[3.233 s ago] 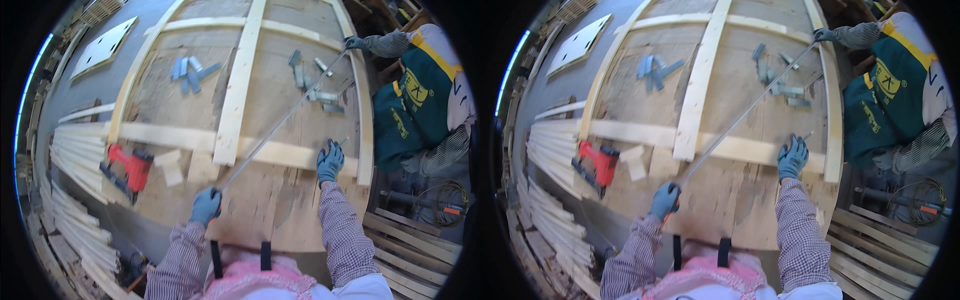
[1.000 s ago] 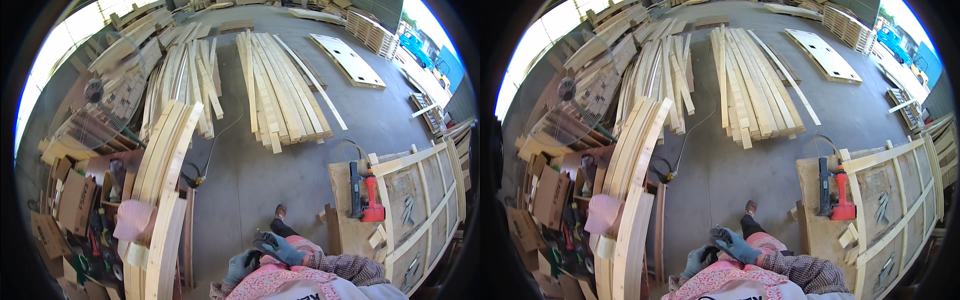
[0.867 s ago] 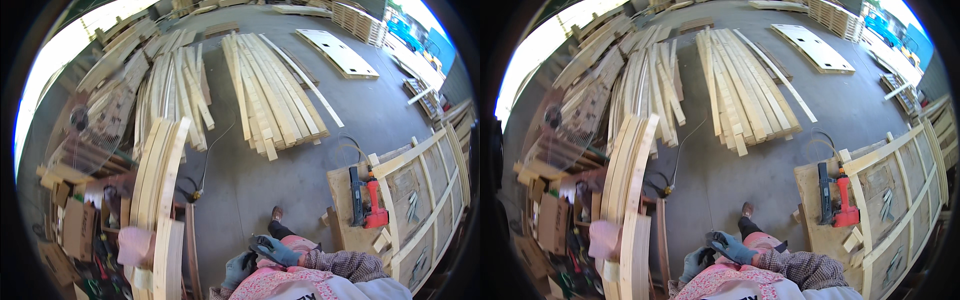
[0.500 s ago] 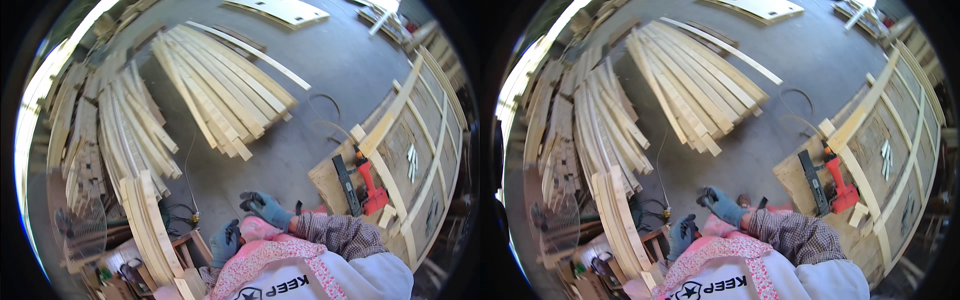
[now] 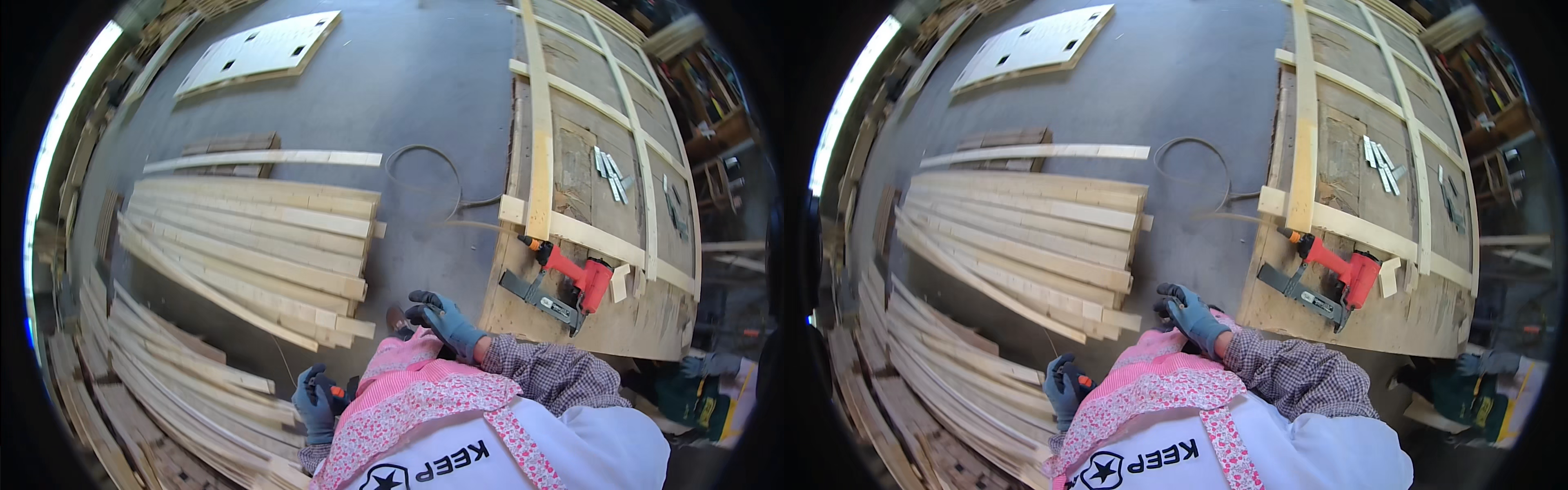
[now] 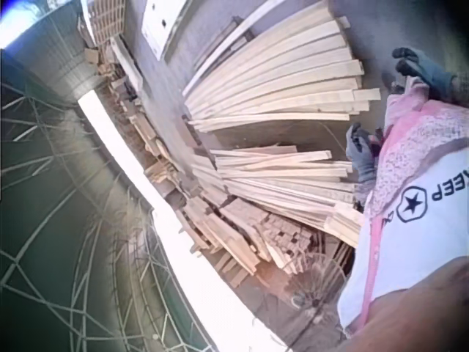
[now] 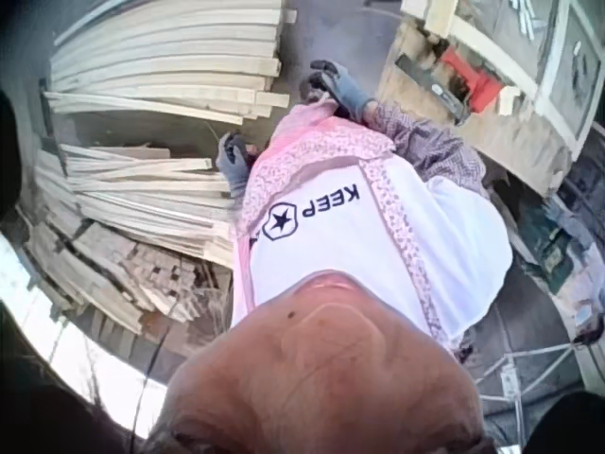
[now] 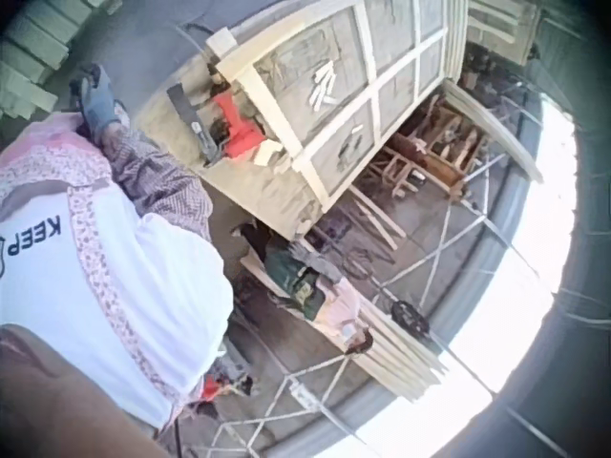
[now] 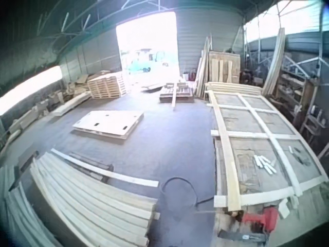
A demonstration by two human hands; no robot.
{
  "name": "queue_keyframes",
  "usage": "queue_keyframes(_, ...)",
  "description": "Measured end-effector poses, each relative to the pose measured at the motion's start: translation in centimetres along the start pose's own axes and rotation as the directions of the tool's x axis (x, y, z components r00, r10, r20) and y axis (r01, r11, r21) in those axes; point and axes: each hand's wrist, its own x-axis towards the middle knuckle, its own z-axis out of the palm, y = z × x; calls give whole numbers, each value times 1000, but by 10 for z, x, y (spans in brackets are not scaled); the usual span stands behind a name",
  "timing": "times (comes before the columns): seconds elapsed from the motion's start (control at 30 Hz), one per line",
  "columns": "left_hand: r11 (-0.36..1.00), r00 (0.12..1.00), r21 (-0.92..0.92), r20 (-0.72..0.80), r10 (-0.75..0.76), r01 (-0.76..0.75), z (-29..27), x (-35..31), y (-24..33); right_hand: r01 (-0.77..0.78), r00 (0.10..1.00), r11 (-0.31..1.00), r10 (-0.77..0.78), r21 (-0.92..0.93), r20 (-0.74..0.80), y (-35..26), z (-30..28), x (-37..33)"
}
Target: The person sharpens a pencil using a utility knife, then marks a wooden frame with the pencil. They measure the frame with a tape measure and continue marking. Another person is present in the background.
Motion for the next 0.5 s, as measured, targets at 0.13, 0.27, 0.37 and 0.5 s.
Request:
queue_keyframes(0.13,962,981,199,80,174,-187,-1,89,58,250,946,965,-226,78,-234,-37,-5,51)
queue_keyframes(0.27,977,980,112,107,167,-179,11,157,71,235,818,971,-217,-35,-533,-80,-53,99)
queue_keyframes(0.37,974,981,142,107,161,-175,45,202,85,401,634,911,-352,-97,-689,-140,-105,124)
queue_keyframes(0.5,968,966,124,172,195,-217,94,261,110,-214,278,426,-836,-879,-472,-220,-257,155)
